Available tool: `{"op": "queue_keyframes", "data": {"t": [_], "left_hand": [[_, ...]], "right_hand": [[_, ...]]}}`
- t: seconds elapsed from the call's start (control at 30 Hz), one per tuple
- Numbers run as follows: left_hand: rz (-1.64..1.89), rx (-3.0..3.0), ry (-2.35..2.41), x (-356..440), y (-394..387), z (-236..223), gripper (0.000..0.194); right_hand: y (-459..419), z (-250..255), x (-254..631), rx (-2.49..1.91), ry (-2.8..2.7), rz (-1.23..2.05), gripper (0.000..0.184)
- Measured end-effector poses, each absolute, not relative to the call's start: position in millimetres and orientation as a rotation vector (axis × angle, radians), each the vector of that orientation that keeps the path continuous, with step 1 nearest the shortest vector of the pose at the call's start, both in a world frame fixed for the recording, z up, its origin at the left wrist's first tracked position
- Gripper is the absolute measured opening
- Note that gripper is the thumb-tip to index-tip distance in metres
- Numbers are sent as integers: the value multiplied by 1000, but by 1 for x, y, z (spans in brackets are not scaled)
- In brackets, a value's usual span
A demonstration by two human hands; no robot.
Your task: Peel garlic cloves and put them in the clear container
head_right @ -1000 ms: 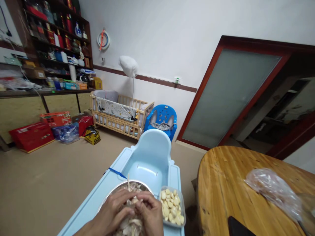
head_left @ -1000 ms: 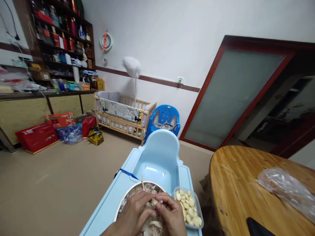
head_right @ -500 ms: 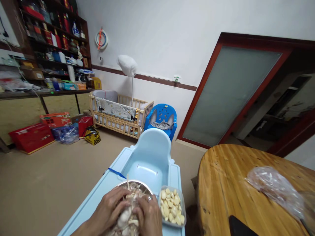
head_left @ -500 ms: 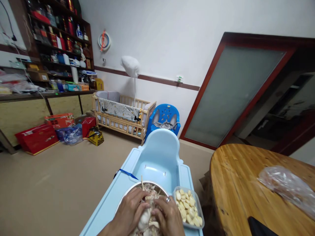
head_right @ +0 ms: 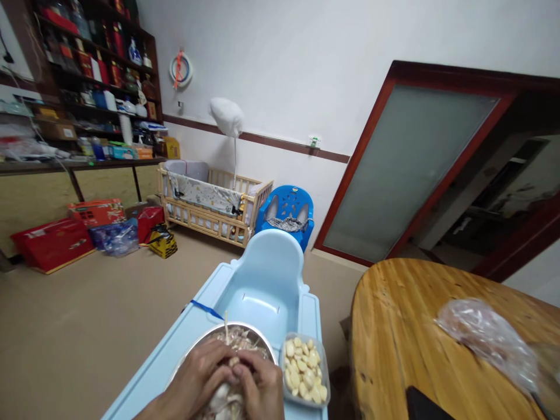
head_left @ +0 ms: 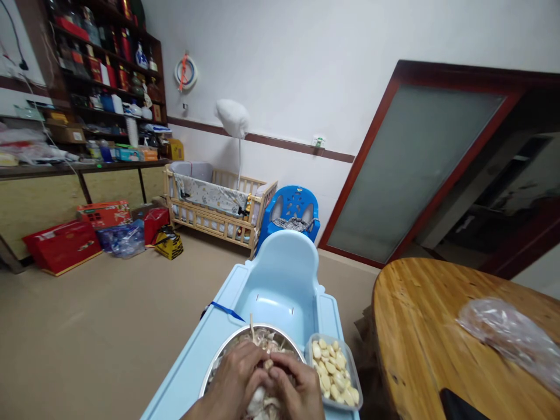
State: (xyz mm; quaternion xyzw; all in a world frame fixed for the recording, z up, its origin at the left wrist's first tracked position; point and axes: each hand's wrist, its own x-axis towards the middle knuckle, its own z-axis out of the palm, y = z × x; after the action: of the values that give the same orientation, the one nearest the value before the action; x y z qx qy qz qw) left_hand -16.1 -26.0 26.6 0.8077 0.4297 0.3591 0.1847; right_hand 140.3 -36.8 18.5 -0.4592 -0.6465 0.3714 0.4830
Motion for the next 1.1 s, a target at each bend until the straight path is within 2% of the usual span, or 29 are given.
{"op": "queue_keyframes", "data": {"t": [0.13,0.33,0.53,0.8,1.1], "left_hand": [[1088,2206,1269,-14,-26,25,19],[1255,2294,1042,-12,-27,27,21],[1268,2342,968,-10,-30,32,25],[1228,2538,957,-12,-27,33,28],[1430,2578,1018,-4,-30,32,31]], "right_hand": [[-36,17,139,-1083,-1345,1087,16],[-34,10,138,-934,-893,1357,26],[-34,9,140,-933,-853,1355,26],[-31,1,149,-1049,-1116,1210,26],[-28,-5,154,-1001,-1259,1092,24]]}}
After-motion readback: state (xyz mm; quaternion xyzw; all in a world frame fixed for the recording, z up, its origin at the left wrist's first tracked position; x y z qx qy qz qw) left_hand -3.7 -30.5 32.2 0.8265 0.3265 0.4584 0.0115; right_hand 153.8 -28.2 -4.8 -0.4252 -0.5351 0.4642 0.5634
